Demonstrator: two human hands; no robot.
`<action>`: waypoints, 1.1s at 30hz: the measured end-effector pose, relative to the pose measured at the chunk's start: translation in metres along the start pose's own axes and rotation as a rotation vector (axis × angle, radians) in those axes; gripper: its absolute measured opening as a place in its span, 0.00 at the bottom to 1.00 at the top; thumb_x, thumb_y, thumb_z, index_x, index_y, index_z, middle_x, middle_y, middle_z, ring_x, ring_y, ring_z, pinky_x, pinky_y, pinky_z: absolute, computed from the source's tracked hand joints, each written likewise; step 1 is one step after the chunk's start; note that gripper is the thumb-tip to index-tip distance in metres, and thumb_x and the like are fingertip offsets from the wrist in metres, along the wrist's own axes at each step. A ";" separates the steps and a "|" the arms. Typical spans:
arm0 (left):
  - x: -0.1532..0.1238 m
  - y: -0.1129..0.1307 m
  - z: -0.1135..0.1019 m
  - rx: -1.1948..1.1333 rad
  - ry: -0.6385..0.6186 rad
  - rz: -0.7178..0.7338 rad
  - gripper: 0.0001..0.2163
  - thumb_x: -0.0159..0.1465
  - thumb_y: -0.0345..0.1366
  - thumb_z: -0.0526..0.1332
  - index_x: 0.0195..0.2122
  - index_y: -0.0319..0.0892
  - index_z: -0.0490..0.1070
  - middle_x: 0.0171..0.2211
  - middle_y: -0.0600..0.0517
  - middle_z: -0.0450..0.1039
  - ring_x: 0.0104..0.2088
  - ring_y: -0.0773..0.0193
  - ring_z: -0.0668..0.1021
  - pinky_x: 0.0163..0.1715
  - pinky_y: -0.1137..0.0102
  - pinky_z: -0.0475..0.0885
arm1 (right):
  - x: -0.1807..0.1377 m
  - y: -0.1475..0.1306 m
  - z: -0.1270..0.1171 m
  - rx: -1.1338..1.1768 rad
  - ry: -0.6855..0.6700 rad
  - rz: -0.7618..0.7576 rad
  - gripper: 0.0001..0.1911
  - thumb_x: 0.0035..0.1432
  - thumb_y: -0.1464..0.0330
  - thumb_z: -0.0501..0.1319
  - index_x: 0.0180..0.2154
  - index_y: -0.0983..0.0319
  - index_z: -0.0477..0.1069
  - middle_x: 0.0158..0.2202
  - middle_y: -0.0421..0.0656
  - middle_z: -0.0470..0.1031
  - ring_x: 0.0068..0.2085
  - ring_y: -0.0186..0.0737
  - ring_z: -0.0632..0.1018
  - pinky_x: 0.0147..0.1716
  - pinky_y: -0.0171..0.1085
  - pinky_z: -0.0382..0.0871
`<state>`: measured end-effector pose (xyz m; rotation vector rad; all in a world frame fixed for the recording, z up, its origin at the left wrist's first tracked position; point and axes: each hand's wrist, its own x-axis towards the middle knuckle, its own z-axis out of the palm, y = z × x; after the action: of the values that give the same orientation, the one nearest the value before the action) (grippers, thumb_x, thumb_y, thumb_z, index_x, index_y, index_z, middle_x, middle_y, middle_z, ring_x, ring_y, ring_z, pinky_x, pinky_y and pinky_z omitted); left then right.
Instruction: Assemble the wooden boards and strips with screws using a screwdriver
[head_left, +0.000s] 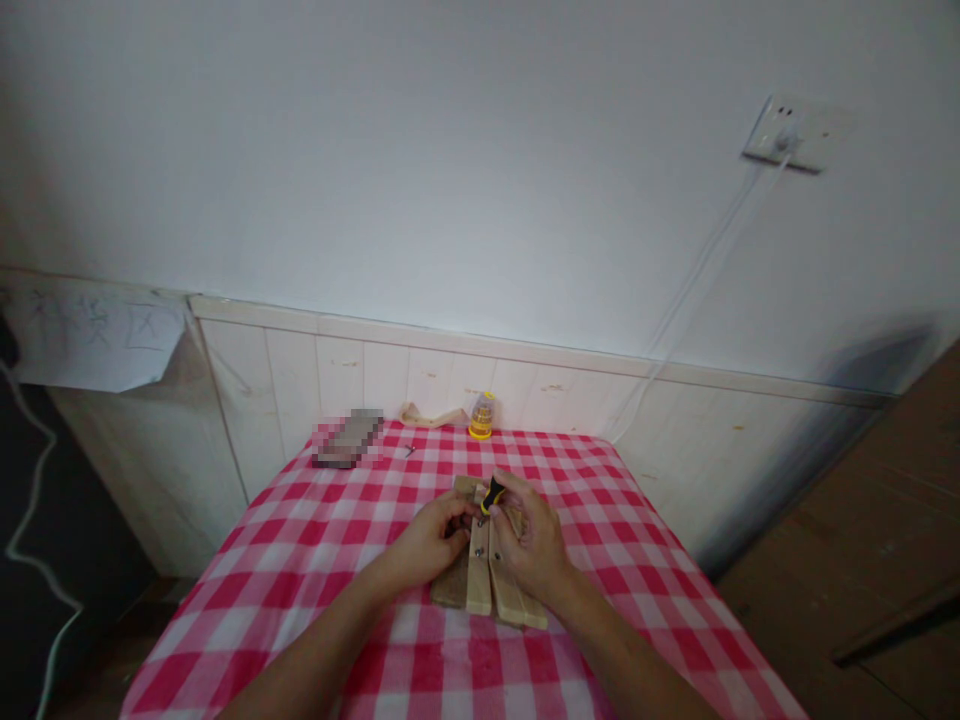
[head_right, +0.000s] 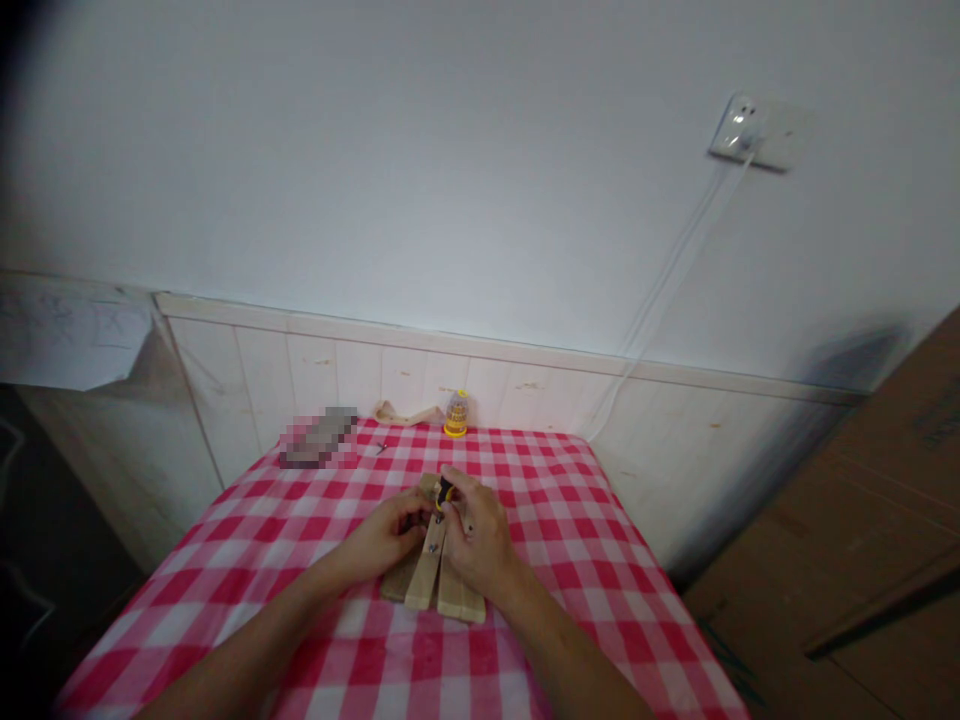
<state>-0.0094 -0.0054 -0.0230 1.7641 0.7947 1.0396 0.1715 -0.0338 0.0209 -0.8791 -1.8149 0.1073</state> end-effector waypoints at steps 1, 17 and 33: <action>0.000 0.000 0.000 0.001 0.000 -0.001 0.17 0.55 0.22 0.55 0.42 0.40 0.75 0.41 0.49 0.72 0.40 0.60 0.75 0.42 0.67 0.70 | 0.000 0.000 0.001 0.026 0.002 0.017 0.24 0.62 0.75 0.59 0.58 0.55 0.68 0.48 0.47 0.81 0.45 0.45 0.84 0.46 0.45 0.81; -0.001 0.005 -0.001 0.041 -0.003 0.018 0.15 0.55 0.23 0.56 0.41 0.40 0.75 0.39 0.49 0.70 0.38 0.60 0.74 0.39 0.67 0.68 | 0.008 0.002 -0.001 0.103 0.039 0.070 0.23 0.61 0.72 0.64 0.57 0.55 0.70 0.46 0.45 0.82 0.41 0.43 0.84 0.43 0.42 0.83; 0.000 0.001 -0.002 0.052 -0.006 0.000 0.17 0.54 0.21 0.56 0.42 0.41 0.75 0.40 0.49 0.72 0.38 0.62 0.74 0.38 0.68 0.69 | 0.000 -0.001 0.000 -0.015 -0.012 0.008 0.23 0.62 0.73 0.61 0.58 0.55 0.69 0.49 0.48 0.81 0.47 0.47 0.83 0.47 0.47 0.81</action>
<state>-0.0113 -0.0051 -0.0221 1.8102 0.8252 1.0211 0.1711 -0.0345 0.0209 -0.8978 -1.8251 0.1044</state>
